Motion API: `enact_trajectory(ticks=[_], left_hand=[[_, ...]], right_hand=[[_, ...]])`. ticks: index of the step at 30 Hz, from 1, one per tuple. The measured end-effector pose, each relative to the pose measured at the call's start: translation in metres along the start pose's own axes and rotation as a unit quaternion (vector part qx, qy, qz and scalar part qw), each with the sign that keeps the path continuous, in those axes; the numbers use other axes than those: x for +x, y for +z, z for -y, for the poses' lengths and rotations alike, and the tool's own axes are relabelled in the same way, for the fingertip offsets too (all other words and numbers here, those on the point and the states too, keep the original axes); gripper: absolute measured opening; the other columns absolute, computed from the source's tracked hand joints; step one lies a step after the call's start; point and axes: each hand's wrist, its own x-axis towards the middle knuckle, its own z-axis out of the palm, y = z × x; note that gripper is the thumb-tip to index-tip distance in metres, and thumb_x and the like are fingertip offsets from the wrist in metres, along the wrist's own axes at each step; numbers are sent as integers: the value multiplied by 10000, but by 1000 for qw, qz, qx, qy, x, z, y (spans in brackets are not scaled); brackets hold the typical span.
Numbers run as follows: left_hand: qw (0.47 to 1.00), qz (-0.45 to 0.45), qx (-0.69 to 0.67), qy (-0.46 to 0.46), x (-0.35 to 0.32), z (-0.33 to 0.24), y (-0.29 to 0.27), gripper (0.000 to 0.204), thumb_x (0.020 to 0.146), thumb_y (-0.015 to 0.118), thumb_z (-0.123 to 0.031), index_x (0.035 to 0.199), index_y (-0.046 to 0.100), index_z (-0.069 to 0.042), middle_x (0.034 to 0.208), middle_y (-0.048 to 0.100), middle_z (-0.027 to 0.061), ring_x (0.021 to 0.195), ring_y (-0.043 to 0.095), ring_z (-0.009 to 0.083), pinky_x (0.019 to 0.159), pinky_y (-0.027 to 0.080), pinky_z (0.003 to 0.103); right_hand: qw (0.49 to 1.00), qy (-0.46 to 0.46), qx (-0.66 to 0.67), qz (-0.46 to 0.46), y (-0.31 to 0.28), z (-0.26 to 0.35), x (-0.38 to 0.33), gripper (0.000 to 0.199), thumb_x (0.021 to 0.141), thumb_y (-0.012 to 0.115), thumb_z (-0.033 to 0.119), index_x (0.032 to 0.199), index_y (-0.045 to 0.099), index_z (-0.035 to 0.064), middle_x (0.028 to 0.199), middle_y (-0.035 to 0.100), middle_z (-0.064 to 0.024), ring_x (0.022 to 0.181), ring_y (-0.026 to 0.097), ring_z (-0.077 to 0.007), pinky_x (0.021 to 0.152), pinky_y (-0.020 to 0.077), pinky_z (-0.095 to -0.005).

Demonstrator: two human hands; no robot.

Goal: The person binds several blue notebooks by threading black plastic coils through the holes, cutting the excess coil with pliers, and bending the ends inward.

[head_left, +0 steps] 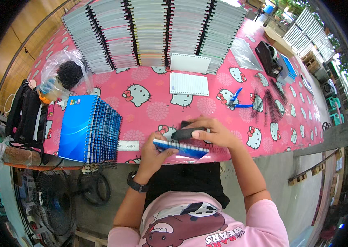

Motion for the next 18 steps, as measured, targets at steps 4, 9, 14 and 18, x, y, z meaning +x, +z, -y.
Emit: enact_trajectory(ticks=[4,9,14,18], left_hand=[[999,-6,52,4,-3,2,-2,392,668,816,-136,863,484,-60,747,522,3,691,491,86,627,420,239],[999,7,40,1,-3,0,0,406,661,818,-138,861,473,-62,755,489,1,705,460,101,626,409,257],[999,17,20,35,-1,9,-1,399,668,812,-137,862,472,-59,765,492,12,711,463,108,639,409,259],[999,10,12,44,1,8,1,406,666,816,-144,866,474,-57,770,494,15,707,455,104,639,408,255]], right_hand=[[996,-9,84,2,8,3,4,394,854,583,314,1056,635,-19,1047,622,-156,964,561,-242,841,431,-349],[995,-53,87,-20,11,-2,13,452,831,602,375,1029,642,-29,1053,611,-194,986,563,-284,868,428,-368],[972,59,-219,-59,10,6,21,473,758,661,396,1088,648,57,1201,542,-219,1131,484,-371,988,353,-430],[895,-40,-415,-157,5,9,25,578,699,714,379,1153,586,45,1282,476,-197,1168,427,-384,965,380,-443]])
